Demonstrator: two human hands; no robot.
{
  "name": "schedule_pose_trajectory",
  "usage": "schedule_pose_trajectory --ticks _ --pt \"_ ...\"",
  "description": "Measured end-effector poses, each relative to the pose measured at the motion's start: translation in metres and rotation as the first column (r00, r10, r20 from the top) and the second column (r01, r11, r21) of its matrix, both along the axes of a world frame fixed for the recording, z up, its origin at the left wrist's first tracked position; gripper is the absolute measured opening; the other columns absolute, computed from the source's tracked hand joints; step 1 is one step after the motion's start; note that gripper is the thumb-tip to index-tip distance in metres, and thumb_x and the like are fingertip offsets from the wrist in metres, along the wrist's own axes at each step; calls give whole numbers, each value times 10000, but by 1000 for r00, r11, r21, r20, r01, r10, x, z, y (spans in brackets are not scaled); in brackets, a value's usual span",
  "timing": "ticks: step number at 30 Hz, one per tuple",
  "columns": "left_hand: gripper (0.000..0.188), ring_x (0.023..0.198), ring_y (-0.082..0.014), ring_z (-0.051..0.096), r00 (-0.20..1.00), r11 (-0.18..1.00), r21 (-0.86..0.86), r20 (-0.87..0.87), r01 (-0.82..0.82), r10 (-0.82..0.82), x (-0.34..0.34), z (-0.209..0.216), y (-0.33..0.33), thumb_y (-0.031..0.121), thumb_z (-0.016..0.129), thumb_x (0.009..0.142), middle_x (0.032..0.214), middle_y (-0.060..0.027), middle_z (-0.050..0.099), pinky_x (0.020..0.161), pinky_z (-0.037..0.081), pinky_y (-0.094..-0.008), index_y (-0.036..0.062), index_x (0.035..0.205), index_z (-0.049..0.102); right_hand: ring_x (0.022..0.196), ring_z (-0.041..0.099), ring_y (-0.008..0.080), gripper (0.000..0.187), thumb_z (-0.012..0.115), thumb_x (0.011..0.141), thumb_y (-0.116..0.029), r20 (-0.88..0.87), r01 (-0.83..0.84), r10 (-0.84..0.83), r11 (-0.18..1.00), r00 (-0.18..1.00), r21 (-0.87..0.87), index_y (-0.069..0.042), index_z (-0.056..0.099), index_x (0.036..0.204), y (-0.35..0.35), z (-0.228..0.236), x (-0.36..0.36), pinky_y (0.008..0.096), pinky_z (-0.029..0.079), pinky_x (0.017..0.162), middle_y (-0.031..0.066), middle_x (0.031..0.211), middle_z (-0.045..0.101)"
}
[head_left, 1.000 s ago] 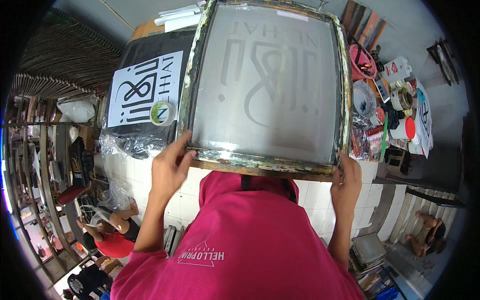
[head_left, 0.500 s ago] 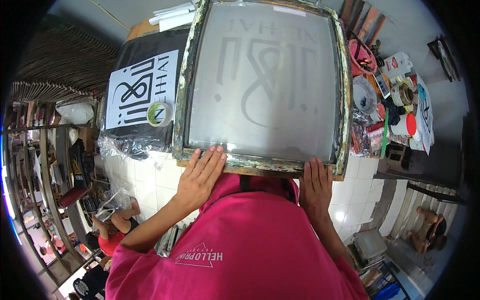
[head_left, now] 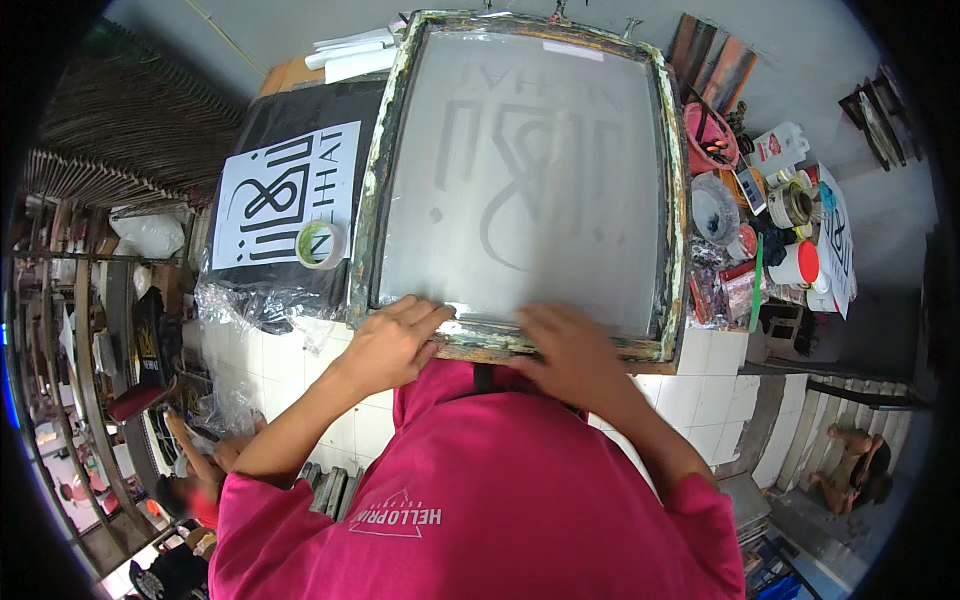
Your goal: The person applies adhesive tape to the edges of a screen printing frame using a roll of tape and scissors.
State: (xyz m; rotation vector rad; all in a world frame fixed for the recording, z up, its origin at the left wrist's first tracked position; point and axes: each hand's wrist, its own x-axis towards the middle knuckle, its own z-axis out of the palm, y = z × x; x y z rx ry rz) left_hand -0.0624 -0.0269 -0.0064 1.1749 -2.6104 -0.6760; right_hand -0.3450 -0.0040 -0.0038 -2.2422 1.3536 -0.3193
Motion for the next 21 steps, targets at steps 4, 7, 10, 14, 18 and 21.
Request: schedule_pose_trajectory --ticks 4,7,10,14,18,21 --pt "424 992 -302 640 997 998 -39 -57 -44 42 7 -6 5 137 772 838 1062 -132 680 886 541 -389 13 1225 653 1203 613 336 473 736 893 -250 118 -69 56 992 991 107 -51 625 1307 0 -27 23 444 501 1018 114 1256 689" --pt "426 978 -313 634 994 994 -83 -93 -68 60 8 -15 9 173 791 836 1058 -137 674 877 535 -404 1 1202 655 1191 619 331 440 748 874 -229 30 72 -71 997 997 -15 -70 639 1270 21 -27 -11 457 502 1003 116 1230 698" --pt "446 961 -321 627 994 980 -186 -95 -66 49 12 -18 9 230 805 835 1044 -138 665 853 521 -418 -11 1177 651 1175 635 307 469 794 844 -233 -154 238 -240 971 959 -31 -75 645 1259 36 -21 -64 473 464 1035 117 1218 705" --pt "490 941 -309 620 997 946 -318 -52 -64 50 19 -30 14 299 816 843 1036 -139 658 822 508 -411 -25 1167 644 1135 648 287 479 833 818 -271 -254 227 -256 964 933 -137 -59 654 1209 47 -11 -92 513 372 1097 115 1183 710" --pt "514 930 -324 615 999 946 -324 -38 -26 14 21 -35 11 311 830 831 1037 -150 653 811 503 -422 -29 1164 636 1079 648 280 499 845 807 -331 -283 239 -302 942 910 -235 -46 653 1169 53 -26 -98 548 341 1098 113 1154 709" --pt "529 933 -331 615 999 951 -308 -35 -38 28 22 -36 12 315 834 829 1054 -154 650 812 503 -428 -29 1175 629 1052 643 278 528 850 797 -369 -263 211 -281 940 923 -267 -41 647 1158 51 -31 -103 547 349 1076 112 1130 702"
